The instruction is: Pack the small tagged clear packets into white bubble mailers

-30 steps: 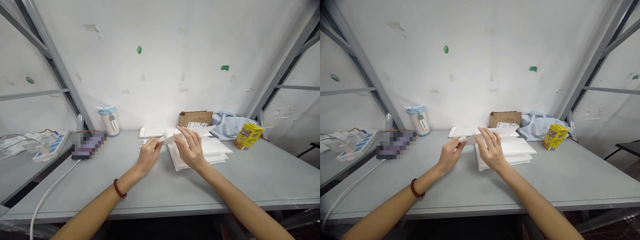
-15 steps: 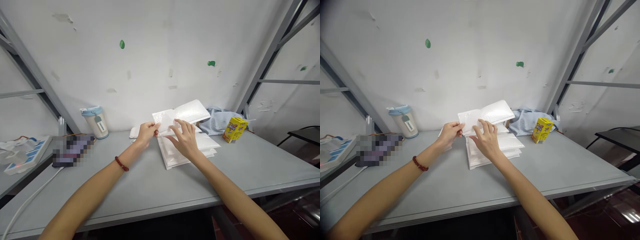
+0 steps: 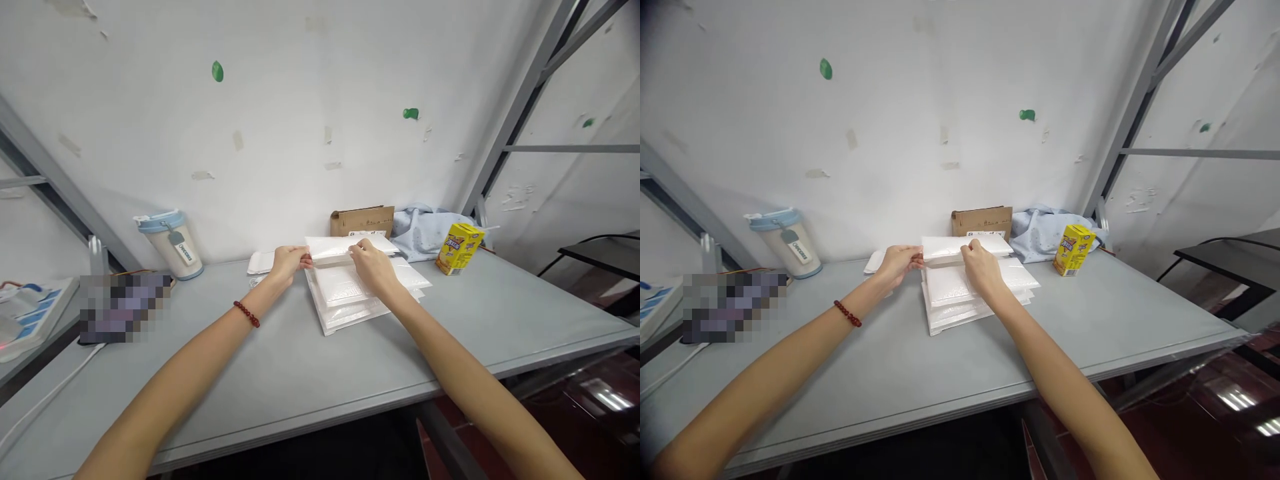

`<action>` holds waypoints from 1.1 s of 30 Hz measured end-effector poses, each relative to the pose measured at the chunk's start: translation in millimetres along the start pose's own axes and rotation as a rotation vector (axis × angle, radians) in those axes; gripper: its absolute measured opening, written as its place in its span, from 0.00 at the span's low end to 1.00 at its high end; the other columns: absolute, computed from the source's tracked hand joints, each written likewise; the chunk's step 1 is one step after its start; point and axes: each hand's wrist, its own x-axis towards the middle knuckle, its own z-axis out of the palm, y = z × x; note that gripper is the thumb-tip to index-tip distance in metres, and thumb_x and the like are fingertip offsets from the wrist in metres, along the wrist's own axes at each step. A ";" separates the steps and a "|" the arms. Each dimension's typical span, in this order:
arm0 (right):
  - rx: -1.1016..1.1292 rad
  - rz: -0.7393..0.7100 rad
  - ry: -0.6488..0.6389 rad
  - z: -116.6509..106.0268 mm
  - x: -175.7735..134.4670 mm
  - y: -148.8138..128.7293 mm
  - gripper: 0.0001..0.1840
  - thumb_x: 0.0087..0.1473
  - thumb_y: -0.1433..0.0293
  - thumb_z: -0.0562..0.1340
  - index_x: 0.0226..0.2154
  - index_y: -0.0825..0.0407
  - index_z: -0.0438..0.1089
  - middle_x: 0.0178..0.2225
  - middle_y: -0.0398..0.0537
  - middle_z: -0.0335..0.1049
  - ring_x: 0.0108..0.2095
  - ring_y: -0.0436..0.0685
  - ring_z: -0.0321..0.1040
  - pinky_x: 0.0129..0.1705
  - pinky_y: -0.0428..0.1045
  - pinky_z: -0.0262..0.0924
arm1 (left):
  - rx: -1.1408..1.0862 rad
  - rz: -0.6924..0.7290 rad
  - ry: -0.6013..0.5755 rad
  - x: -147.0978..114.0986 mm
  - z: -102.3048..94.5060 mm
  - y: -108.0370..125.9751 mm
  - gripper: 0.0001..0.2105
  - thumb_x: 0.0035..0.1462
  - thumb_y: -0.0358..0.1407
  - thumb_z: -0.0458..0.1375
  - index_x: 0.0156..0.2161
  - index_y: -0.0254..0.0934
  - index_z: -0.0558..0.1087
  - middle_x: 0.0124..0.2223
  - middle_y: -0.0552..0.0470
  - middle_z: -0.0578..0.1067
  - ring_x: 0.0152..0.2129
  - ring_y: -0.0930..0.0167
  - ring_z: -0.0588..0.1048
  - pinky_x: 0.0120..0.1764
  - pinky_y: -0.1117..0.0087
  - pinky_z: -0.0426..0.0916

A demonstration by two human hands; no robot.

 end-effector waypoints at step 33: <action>-0.039 -0.046 0.004 -5.9 -1.7 -7.8 0.15 0.57 0.78 0.49 0.39 0.55 0.69 0.42 0.55 0.67 0.35 0.55 0.64 0.40 0.49 0.47 | 1.432 0.358 0.092 40.9 -89.5 -17.1 0.10 0.50 0.32 0.51 0.28 0.34 0.75 0.33 0.40 0.76 0.36 0.60 0.71 0.34 0.66 0.63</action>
